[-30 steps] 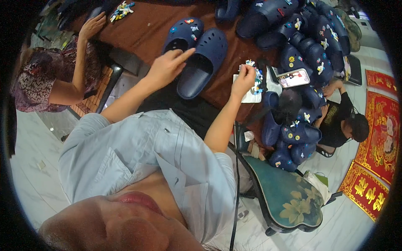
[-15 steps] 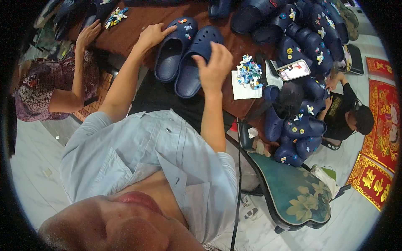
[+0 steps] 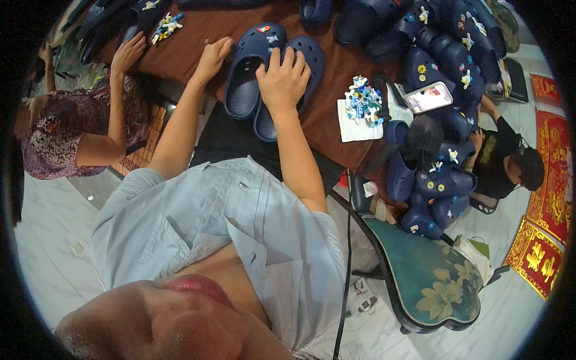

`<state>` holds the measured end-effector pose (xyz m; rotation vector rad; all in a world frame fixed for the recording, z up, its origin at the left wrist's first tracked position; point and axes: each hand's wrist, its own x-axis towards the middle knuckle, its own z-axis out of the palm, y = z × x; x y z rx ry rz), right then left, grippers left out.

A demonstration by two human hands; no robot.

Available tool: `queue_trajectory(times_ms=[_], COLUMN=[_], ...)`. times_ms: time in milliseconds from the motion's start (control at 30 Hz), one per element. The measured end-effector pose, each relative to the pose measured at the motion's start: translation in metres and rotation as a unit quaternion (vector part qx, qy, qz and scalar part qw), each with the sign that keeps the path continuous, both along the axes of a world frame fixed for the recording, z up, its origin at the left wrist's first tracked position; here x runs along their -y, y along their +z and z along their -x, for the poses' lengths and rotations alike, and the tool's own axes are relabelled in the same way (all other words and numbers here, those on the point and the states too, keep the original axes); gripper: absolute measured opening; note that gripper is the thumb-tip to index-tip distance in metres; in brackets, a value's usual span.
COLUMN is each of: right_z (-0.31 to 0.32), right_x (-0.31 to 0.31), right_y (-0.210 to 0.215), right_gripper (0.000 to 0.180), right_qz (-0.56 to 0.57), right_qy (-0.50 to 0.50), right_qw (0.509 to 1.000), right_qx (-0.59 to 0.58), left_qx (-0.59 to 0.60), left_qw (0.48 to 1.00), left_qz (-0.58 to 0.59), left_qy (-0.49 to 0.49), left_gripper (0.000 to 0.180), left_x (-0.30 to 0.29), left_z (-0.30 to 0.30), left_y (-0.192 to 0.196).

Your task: Manually attaching small decorative components to rubber clogs/shoes.

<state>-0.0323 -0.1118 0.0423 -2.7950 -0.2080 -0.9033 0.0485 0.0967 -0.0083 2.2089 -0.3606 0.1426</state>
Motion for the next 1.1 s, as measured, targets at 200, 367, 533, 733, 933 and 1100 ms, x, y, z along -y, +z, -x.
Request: queue_trajectory(times_ms=[200,367,533,733,933,1100], right_z=[0.000,-0.001,-0.002,-0.001,-0.001,-0.002], right_x=[0.002,0.006,0.003,0.005,0.007,0.002], right_y=[0.000,-0.004,-0.004,-0.005,-0.005,-0.005], right_gripper=[0.047,0.047,0.042,0.047,0.046,0.045], right_qz=[-0.007,-0.004,0.012,-0.016,-0.010,-0.015], right_qy=[0.002,0.001,-0.016,0.002,-0.009,0.003], right_qw=[1.000,1.000,0.999,1.000,0.999,0.999], right_qx=[0.017,0.020,0.042,0.021,0.038,0.041], left_qx=[0.142,0.209,0.201,0.217,0.129,-0.002], left_qw=[0.979,0.977,0.953,0.967,0.973,0.912], left_qz=[0.107,-0.042,-0.195,-0.122,-0.181,-0.410], left_qy=[0.100,-0.013,-0.115,-0.054,0.060,-0.016], left_gripper=[0.019,0.014,0.012,0.009,0.045,0.074], left_x=[0.011,0.030,0.033,0.042,0.063,0.071], left_z=[0.034,0.083,0.097,0.089,-0.009,-0.085], left_y=[0.027,0.070,0.059,0.074,0.087,0.053])
